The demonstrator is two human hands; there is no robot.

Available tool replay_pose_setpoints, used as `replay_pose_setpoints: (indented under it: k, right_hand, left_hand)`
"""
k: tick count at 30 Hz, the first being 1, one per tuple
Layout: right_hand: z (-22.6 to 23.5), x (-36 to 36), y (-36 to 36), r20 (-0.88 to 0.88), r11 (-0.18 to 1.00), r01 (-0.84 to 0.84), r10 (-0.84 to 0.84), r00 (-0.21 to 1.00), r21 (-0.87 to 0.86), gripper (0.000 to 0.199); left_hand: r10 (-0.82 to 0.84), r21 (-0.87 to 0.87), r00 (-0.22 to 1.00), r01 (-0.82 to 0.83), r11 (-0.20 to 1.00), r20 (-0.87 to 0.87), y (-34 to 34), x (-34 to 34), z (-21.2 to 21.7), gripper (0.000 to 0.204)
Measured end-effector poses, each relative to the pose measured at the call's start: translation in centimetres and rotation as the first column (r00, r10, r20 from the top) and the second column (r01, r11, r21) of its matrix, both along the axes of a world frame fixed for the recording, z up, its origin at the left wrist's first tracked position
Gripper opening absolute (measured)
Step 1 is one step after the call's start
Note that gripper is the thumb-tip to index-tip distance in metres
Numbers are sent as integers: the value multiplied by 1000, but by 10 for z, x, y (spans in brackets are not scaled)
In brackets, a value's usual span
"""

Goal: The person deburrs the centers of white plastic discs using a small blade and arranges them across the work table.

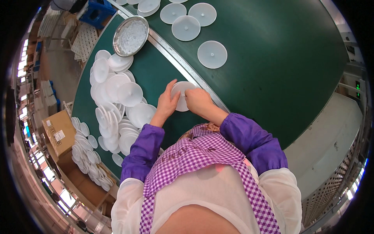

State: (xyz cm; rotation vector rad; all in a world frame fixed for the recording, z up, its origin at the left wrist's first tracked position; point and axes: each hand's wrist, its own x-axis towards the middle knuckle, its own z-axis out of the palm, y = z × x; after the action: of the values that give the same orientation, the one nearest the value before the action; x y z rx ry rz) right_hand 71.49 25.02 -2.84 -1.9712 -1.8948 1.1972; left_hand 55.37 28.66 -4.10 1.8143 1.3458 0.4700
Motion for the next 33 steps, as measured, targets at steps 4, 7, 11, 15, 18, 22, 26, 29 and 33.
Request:
replay_pose_setpoints:
  k: [4, 7, 11, 15, 18, 22, 26, 29, 33]
  right_hand:
    - [5, 3, -6, -93, 996, 75, -70, 993, 42, 19]
    - [28, 9, -4, -141, 986, 137, -122, 982, 97, 18]
    - [43, 16, -9, 18, 995, 41, -43, 999, 92, 14]
    - [36, 29, -22, 130, 990, 37, -54, 990, 133, 12]
    - [24, 67, -20, 335, 996, 16, -46, 941, 92, 14]
    - [25, 108, -7, 359, 958, 208, -268, 894, 198, 24]
    - [32, 87, -7, 79, 969, 228, -235, 969, 95, 22]
    - [34, 64, -18, -65, 982, 158, -151, 986, 107, 23]
    - [51, 49, -15, -265, 986, 142, -161, 951, -90, 24]
  left_hand:
    - [-24, 384, 979, 102, 918, -202, 2, 2, 13, 37]
    - [-15, 511, 983, 108, 853, -184, -4, 7, 28, 31]
    - [125, -72, 973, -113, 991, 192, -26, 28, 33, 25]
    - [95, -198, 972, -53, 979, 213, -29, 47, 30, 28]
    - [-38, -186, 964, 88, 979, 262, -13, 51, 32, 34]
    - [40, 388, 963, 70, 919, -268, 5, 13, -13, 37]
    - [-31, -64, 952, 12, 998, -306, 3, 2, -23, 26]
    - [127, -305, 988, -95, 948, 86, -3, 3, -18, 20]
    - [188, -343, 950, -95, 934, 248, -6, 8, 1, 17]
